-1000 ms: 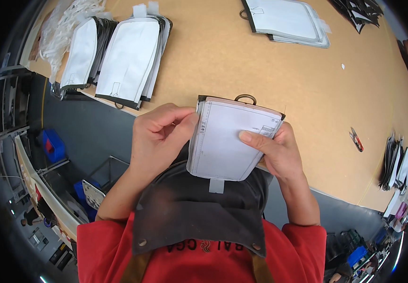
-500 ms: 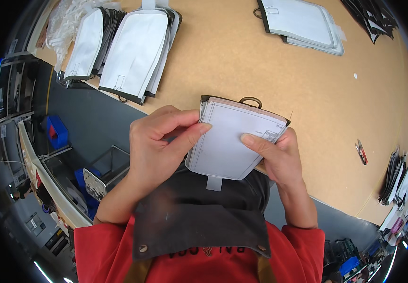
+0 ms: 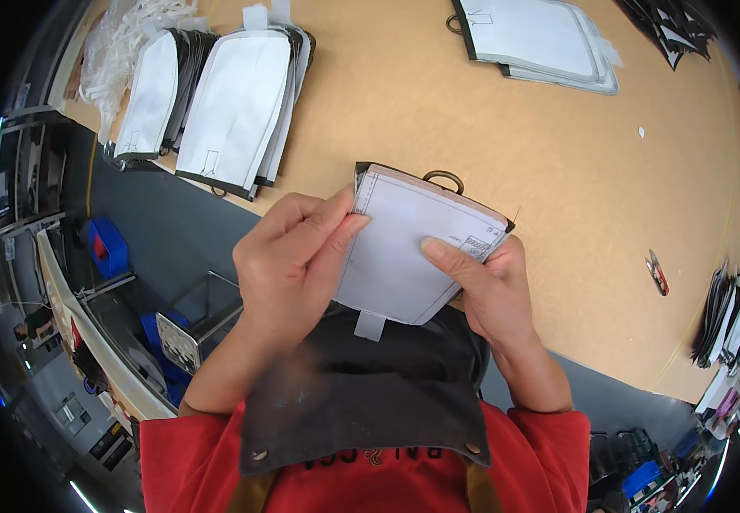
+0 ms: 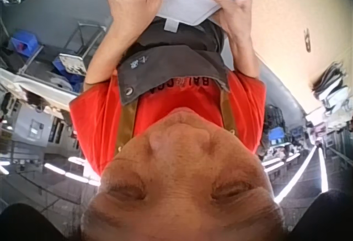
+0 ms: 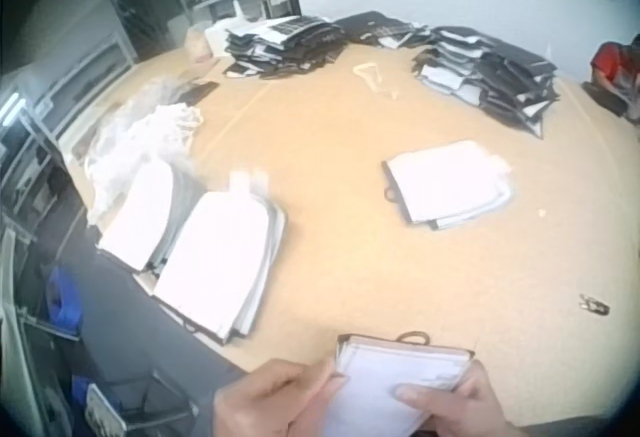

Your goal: Assembling leather pouch components by applying adhesive tape and folding edges.

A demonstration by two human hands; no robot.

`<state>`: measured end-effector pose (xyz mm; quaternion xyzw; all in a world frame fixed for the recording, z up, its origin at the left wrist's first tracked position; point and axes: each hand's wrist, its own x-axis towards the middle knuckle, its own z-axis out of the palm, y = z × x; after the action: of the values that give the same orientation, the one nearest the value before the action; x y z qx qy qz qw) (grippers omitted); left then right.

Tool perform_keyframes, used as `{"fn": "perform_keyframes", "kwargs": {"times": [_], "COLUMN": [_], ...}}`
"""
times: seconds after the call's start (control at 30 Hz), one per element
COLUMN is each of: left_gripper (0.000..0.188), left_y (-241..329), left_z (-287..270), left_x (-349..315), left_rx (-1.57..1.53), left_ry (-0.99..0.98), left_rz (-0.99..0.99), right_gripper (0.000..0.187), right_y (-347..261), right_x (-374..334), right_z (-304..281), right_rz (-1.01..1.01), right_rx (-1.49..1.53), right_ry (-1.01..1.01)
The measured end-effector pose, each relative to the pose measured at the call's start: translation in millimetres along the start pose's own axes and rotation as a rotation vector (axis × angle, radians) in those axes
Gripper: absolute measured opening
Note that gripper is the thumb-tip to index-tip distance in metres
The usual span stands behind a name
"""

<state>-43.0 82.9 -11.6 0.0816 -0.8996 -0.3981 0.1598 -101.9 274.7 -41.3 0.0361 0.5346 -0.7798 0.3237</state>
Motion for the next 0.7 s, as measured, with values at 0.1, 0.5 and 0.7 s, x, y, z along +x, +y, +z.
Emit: {"fn": "perform_keyframes", "kwargs": {"times": [0.1,0.5,0.7], "left_gripper": [0.028,0.033,0.033], "left_y": [-2.5,5.2,4.1], "left_z": [-3.5,9.8,10.0], "left_x": [7.1,8.0,8.1], "left_rx": [-0.243,-0.091,-0.193], "left_ry": [-0.037,0.098,0.075], "left_rz": [-0.116,0.026,-0.072], "right_gripper": [0.038,0.036,0.033], "right_y": [-3.1,3.3,7.8], "right_x": [0.3,-2.0,0.1], "right_z": [-0.3,7.1,0.4], "right_rz": [-0.005,0.023,-0.071], "right_rx": [0.03,0.067,0.058], "right_ry": [-0.027,-0.03,0.016]}}
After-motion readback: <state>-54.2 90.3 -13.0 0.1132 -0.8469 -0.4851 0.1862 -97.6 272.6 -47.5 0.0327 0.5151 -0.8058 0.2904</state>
